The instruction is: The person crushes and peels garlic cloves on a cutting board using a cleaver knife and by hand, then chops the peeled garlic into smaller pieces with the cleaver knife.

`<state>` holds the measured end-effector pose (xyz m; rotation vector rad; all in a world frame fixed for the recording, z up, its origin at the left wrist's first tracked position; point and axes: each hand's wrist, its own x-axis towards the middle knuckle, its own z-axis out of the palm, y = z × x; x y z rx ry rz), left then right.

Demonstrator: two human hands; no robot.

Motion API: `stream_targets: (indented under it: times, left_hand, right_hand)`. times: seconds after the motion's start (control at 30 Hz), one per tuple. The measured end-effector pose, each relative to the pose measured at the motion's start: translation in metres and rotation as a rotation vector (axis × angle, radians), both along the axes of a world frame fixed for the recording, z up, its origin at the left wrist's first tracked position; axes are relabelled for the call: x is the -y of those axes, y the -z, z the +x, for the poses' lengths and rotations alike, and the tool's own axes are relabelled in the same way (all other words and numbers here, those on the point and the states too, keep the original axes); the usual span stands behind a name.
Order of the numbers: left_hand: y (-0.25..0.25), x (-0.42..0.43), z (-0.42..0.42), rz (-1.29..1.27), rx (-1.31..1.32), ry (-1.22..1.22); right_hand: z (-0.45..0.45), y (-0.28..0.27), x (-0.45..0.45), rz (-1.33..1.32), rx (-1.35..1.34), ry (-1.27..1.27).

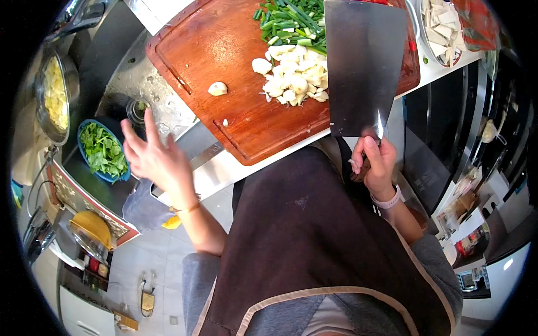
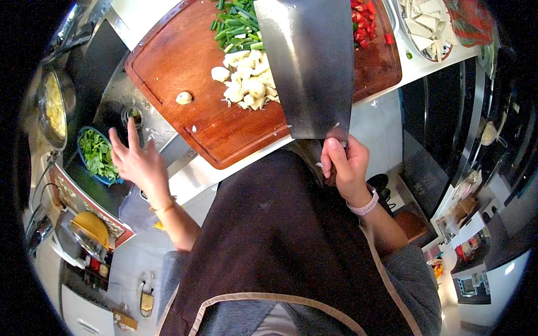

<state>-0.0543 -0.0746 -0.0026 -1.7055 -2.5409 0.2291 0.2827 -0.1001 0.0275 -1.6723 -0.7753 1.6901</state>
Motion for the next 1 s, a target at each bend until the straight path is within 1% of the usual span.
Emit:
stream_targets:
  times: [0.07, 0.1, 0.17, 0.23, 0.3, 0.37, 0.4, 0.47, 0.5, 0.53, 0.57, 0.6, 0.67, 0.7, 0.77, 0.8, 0.87, 0.93, 0.97, 1.0]
  left_hand:
    - [0.0, -0.004, 0.031, 0.383, 0.459, 0.208]
    - [-0.011, -0.01, 0.056, 0.325, 0.482, 0.266]
    - [-0.008, -0.016, 0.085, 0.276, 0.61, 0.299]
    - [0.005, -0.022, 0.097, 0.294, 0.659, 0.322]
    - [0.012, -0.025, 0.099, 0.294, 0.681, 0.335]
    - [0.016, -0.025, 0.093, 0.378, 0.697, 0.378]
    - [0.016, -0.023, 0.089, 0.433, 0.699, 0.323]
    - [0.008, -0.018, 0.073, 0.46, 0.715, 0.308]
    - [0.002, -0.015, 0.066, 0.49, 0.704, 0.257]
    - [-0.003, -0.012, 0.056, 0.521, 0.628, 0.237]
    - [0.0, -0.007, 0.041, 0.6, 0.565, 0.181]
    - [0.001, -0.003, 0.023, 0.626, 0.524, 0.114]
    - [0.011, 0.013, -0.024, 0.305, 0.406, -0.213]
    - [0.014, 0.015, -0.03, 0.31, 0.402, -0.213]
    - [0.02, 0.018, -0.041, 0.07, -0.132, -0.029]
    - [0.016, 0.019, -0.041, -0.064, -0.187, 0.027]
    - [0.009, 0.021, -0.026, 0.04, -0.064, 0.001]
    - [0.008, 0.023, -0.006, 0.329, 0.428, 0.064]
    - [0.002, 0.021, 0.013, 0.378, 0.424, 0.148]
    - [-0.001, 0.02, 0.029, 0.382, 0.482, 0.191]
  right_hand:
    - [-0.002, 0.0, 0.0, 0.0, 0.0, -0.006]
    - [-0.004, 0.0, 0.0, 0.0, -0.005, -0.006]
    - [-0.008, -0.002, -0.001, 0.006, 0.007, -0.011]
    - [-0.008, -0.002, -0.001, 0.012, 0.022, -0.009]
    - [-0.005, -0.002, 0.002, 0.02, 0.021, -0.027]
    - [-0.005, -0.002, 0.003, 0.023, 0.024, -0.02]
    - [-0.005, -0.002, 0.003, 0.028, 0.025, -0.014]
    - [-0.004, -0.001, 0.005, 0.033, 0.018, -0.007]
    - [-0.003, -0.001, 0.005, 0.039, 0.011, -0.006]
    - [-0.003, -0.001, 0.005, 0.042, 0.008, -0.003]
    - [-0.003, -0.002, 0.005, 0.041, 0.004, 0.004]
    - [-0.003, -0.003, 0.005, 0.041, 0.0, 0.011]
    - [-0.002, -0.003, 0.005, 0.054, -0.003, 0.009]
    - [-0.002, -0.004, 0.006, 0.064, -0.004, 0.005]
    - [-0.001, -0.005, 0.006, 0.059, -0.015, 0.001]
    - [-0.002, -0.006, 0.006, 0.047, -0.018, 0.0]
    - [-0.004, -0.009, 0.007, 0.044, -0.007, -0.001]
    - [-0.004, -0.011, 0.01, 0.041, 0.006, -0.007]
    - [-0.003, -0.009, 0.012, 0.036, -0.016, -0.02]
    - [-0.004, -0.009, 0.012, 0.033, -0.038, -0.032]
